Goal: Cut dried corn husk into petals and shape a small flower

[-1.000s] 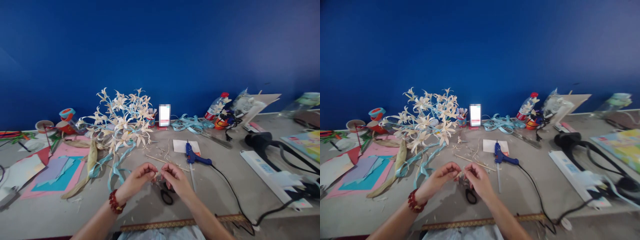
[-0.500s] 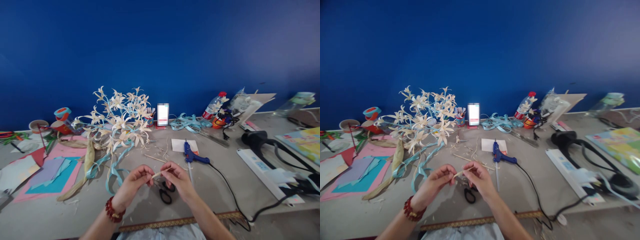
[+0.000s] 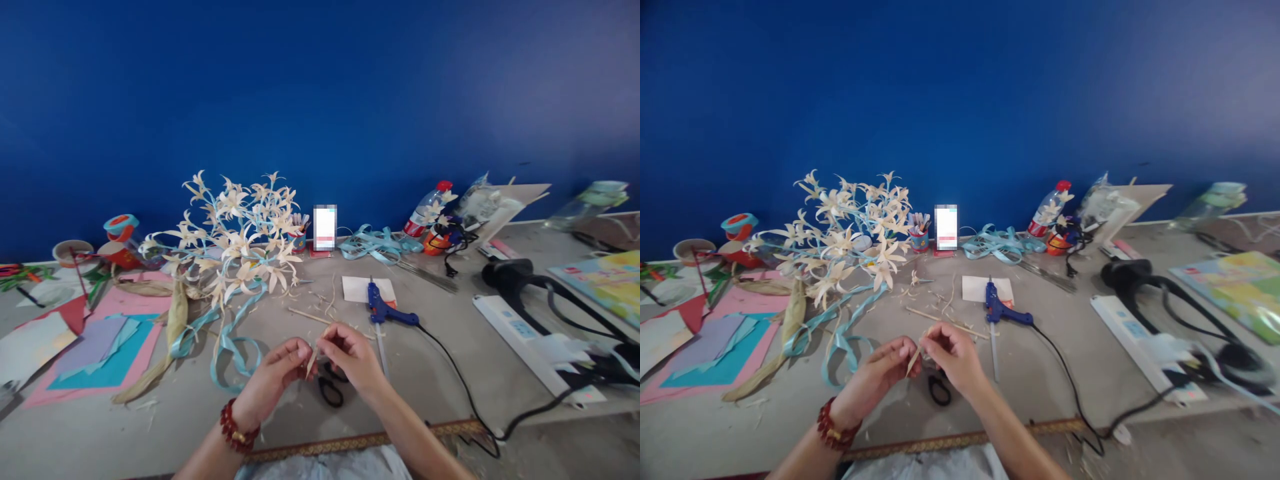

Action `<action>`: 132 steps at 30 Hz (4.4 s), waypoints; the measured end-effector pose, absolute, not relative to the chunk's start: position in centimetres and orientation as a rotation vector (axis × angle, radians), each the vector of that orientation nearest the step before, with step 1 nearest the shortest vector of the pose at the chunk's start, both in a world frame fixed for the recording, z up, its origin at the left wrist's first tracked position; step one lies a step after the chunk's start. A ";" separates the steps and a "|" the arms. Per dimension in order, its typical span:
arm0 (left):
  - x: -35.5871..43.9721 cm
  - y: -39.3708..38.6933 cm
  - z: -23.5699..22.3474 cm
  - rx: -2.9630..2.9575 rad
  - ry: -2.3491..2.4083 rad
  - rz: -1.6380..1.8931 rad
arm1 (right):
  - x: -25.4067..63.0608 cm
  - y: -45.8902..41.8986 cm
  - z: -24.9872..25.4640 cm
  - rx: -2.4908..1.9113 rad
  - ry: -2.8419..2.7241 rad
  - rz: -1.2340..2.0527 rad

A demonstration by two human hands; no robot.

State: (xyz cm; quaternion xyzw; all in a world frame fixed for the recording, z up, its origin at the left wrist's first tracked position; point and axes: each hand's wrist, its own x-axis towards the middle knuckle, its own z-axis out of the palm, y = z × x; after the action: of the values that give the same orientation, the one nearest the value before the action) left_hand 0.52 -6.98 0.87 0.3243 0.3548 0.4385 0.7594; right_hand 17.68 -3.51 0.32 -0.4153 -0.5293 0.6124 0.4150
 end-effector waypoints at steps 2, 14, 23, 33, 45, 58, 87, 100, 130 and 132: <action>0.6 -7.1 1.1 0.781 0.830 0.948 | 17.7 -3.6 0.5 -1.041 -1.338 1.524; 0.6 -6.8 0.8 1.336 1.040 0.989 | 16.8 -3.7 0.8 -0.836 -0.446 2.158; 0.9 -7.1 0.9 1.309 1.057 1.010 | 17.4 -4.2 1.1 -1.022 -0.949 1.917; 0.9 -7.1 0.7 1.400 1.118 1.030 | 17.2 -4.1 -0.4 -1.034 -0.940 1.950; 0.5 -7.0 -0.4 0.946 1.184 1.131 | 20.7 1.8 0.2 -1.595 -2.482 0.275; -0.1 -7.3 -0.5 0.944 1.193 1.167 | 18.8 6.4 0.1 -1.450 -2.769 0.322; 3.1 -5.0 0.0 0.709 0.933 1.217 | 18.9 2.9 2.3 -1.012 -1.536 1.745; 2.0 -6.6 -1.2 0.562 0.825 1.162 | 17.5 -1.4 -0.8 -0.959 -1.520 1.551; 0.7 -7.1 -3.9 0.661 1.027 1.136 | 16.4 5.8 -0.9 -1.591 -2.579 0.333; 0.6 -7.1 -3.9 0.644 1.021 1.146 | 16.5 6.4 -0.7 -1.582 -2.582 0.375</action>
State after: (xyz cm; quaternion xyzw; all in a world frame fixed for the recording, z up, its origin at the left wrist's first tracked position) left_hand 0.65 -7.11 -3.94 0.2860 0.4536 0.5089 0.6734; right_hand 16.55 6.36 -0.70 -0.5181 -0.8452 0.1229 0.0452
